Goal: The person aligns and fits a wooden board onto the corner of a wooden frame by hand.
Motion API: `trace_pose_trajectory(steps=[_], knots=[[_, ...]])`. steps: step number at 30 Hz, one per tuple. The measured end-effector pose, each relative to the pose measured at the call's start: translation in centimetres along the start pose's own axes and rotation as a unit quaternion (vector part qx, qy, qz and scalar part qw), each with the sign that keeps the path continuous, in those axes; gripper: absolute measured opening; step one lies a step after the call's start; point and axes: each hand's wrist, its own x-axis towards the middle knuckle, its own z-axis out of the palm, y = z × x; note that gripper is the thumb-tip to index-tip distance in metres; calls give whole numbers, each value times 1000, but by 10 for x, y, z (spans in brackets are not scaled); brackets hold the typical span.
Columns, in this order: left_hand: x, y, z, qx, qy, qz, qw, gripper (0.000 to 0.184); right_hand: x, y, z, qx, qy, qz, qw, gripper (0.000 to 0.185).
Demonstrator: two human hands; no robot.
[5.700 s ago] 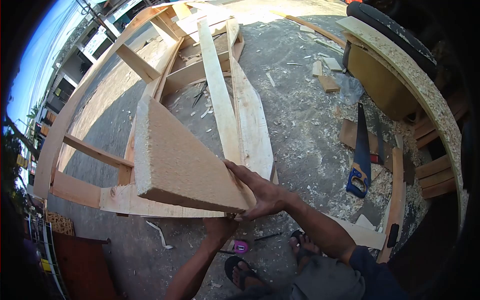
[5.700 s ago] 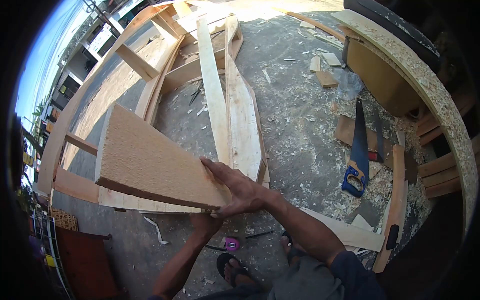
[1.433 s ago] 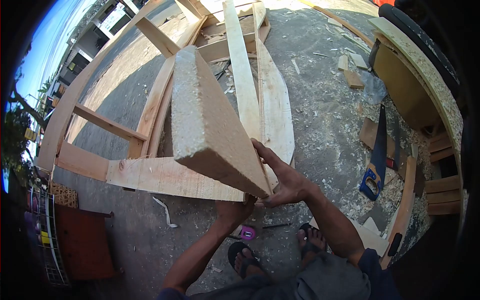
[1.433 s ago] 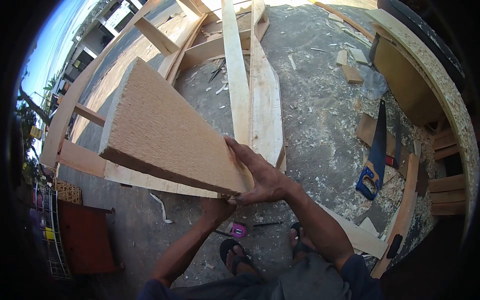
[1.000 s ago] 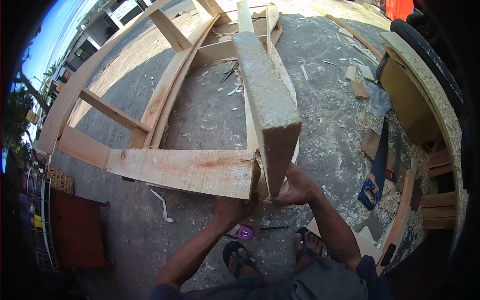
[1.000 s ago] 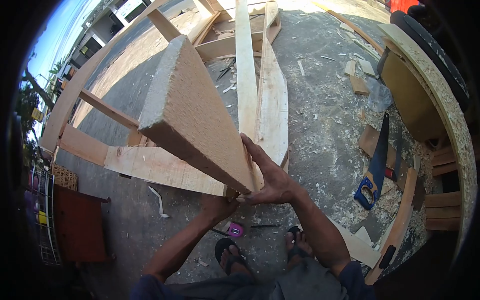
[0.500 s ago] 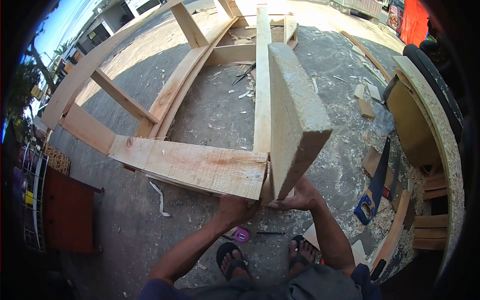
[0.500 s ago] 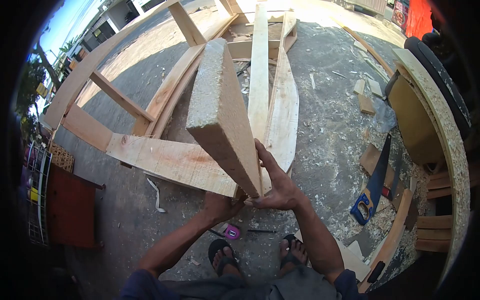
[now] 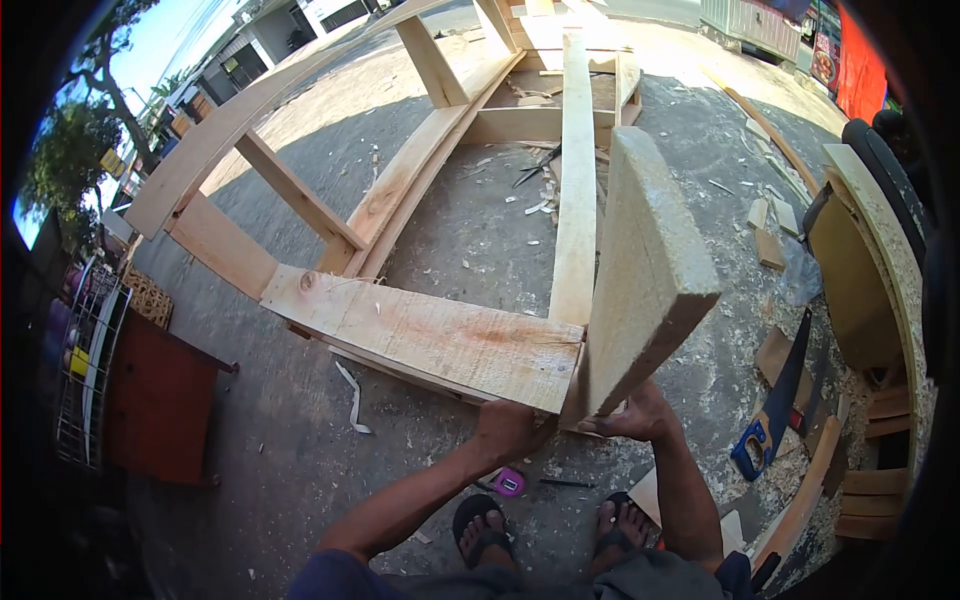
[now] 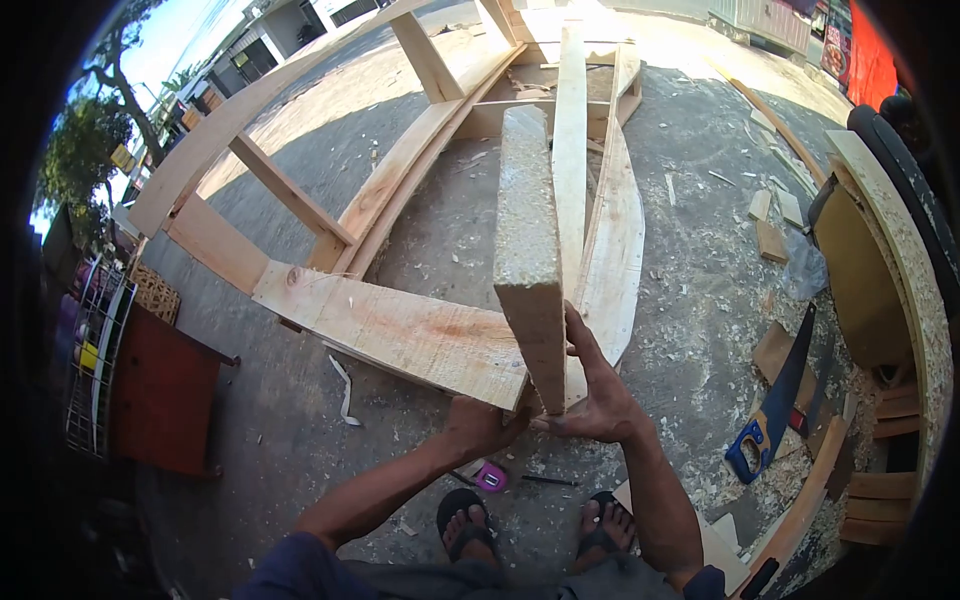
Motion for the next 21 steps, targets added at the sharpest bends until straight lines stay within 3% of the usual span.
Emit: trace_pose_trajectory(steps=[7, 21], knots=[[-1, -2, 6, 28, 54, 23, 998, 50, -2, -1, 1, 1, 13, 23, 1000, 121], [-1, -8, 15, 21, 78, 34, 996, 51, 0, -4, -1, 28, -1, 31, 999, 125]])
